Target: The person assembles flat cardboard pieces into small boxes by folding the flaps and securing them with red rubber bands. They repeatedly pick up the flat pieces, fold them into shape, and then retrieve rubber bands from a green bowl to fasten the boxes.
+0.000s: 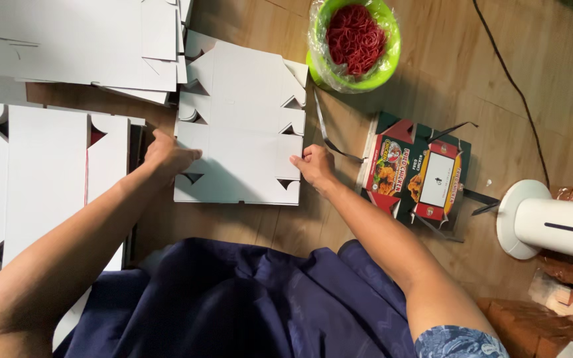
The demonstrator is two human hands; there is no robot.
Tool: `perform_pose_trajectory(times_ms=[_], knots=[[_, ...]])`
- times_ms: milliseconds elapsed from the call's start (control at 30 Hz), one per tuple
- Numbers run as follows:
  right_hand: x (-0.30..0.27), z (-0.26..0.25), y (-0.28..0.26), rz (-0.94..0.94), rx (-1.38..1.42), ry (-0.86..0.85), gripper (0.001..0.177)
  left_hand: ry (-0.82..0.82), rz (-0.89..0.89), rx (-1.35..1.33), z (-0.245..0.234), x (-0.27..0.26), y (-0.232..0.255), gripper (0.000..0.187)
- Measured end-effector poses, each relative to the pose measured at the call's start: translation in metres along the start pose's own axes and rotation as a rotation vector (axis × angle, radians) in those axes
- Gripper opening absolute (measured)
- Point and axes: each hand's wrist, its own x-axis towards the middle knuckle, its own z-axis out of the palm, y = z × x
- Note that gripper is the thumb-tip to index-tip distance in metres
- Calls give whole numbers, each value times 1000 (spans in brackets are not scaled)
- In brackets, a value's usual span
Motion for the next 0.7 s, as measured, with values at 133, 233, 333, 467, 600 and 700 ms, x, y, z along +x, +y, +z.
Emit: perform_pose_trajectory(times_ms=[133, 233, 333, 467, 600, 700], knots=[[0, -4, -2, 31, 48, -28, 40, -81, 52, -23, -22, -33, 21, 98], [3, -5, 2, 54, 93, -80, 36, -85, 118, -86, -36, -57, 36, 88], [9, -4, 14, 34, 280, -160, 34, -162, 137, -234, -46, -64, 42, 71], [8, -5, 18, -47, 531, -258, 32, -246, 220, -402, -44, -67, 50, 41], [-21, -14, 4, 86, 672, -411, 35, -230, 527, -349, -62, -100, 62, 32], [-49, -31, -7, -13, 622, -521, 34, -113, 588, 47, -83, -139, 82, 33]])
